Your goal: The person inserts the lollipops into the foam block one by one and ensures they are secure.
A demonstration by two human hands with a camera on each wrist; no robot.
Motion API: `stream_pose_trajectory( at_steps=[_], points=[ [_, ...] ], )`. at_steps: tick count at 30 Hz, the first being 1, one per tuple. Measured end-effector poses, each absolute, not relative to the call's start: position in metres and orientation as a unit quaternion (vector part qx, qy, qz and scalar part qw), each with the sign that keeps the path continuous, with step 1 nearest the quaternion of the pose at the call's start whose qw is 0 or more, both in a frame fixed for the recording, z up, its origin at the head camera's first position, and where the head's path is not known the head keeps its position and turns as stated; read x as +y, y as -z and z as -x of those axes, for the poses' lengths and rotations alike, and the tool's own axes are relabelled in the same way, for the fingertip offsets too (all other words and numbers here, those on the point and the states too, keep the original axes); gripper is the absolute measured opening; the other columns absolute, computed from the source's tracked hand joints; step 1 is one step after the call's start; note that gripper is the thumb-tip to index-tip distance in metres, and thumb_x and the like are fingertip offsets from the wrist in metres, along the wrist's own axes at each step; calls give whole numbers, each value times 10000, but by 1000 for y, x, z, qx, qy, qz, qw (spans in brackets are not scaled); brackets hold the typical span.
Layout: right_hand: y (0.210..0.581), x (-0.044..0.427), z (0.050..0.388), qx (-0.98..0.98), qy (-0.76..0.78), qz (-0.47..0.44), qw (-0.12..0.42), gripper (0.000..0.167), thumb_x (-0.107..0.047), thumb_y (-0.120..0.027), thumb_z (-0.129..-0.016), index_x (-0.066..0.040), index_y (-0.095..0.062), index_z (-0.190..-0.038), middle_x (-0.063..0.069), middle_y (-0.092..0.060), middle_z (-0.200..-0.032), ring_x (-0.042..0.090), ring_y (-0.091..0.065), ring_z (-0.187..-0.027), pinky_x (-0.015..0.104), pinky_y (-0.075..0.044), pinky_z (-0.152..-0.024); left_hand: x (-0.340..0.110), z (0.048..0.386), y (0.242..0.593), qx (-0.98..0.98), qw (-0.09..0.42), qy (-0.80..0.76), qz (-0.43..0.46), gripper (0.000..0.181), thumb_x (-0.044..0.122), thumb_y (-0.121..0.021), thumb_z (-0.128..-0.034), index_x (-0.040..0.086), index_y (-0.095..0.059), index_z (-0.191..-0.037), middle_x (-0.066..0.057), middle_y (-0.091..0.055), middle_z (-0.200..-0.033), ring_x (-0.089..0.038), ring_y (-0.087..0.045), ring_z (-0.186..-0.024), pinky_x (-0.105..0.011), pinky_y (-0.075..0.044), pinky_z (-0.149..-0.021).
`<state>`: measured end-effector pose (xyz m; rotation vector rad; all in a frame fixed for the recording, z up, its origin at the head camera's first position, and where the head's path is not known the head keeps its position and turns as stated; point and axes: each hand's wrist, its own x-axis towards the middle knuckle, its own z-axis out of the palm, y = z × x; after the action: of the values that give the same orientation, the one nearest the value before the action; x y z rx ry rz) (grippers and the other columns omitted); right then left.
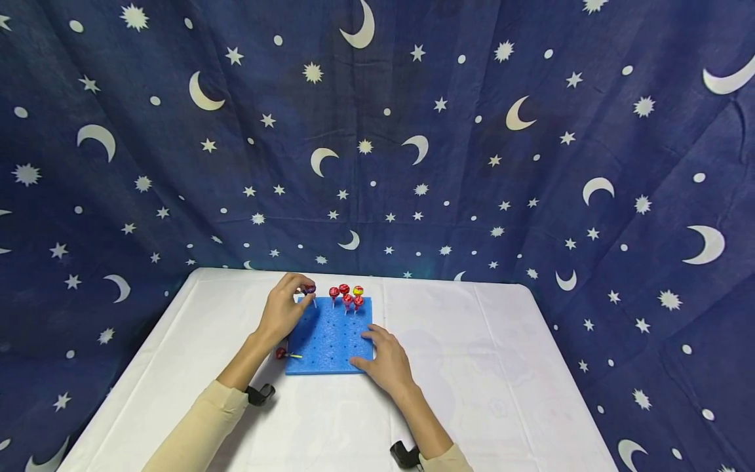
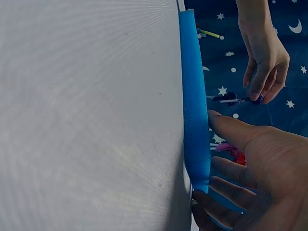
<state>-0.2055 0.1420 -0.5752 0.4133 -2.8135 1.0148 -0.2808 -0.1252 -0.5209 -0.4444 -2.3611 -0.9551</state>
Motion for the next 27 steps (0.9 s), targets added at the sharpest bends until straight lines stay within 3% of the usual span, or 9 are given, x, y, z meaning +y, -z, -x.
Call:
stream_pose_trajectory(
  at_steps=[17,27],
  points=[
    [575,141,205,-931,-334,-133,60,587,-437,-885,-828,-147,-718,-1311,72,-594,-1498,337,-514,-1420,555,-433,-1150,-123,287,527,-888,281,324,167,227,11,-863,-827,105,-745,-997,-33,-682,-1047,-232,-644,-995,-411,-566,-871],
    [575,142,205,-932,-335,-126,58,592,-431,-888,-824,-160,-712,-1319,55,-590,-1501,335,-508,-1424,554,-429,-1152,-122,291,533,-879,304,320,180,259,-12,-893,-776,96,-748,-960,-29,-681,-1016,-221,-634,-952,-394,-564,-827]
  ],
)
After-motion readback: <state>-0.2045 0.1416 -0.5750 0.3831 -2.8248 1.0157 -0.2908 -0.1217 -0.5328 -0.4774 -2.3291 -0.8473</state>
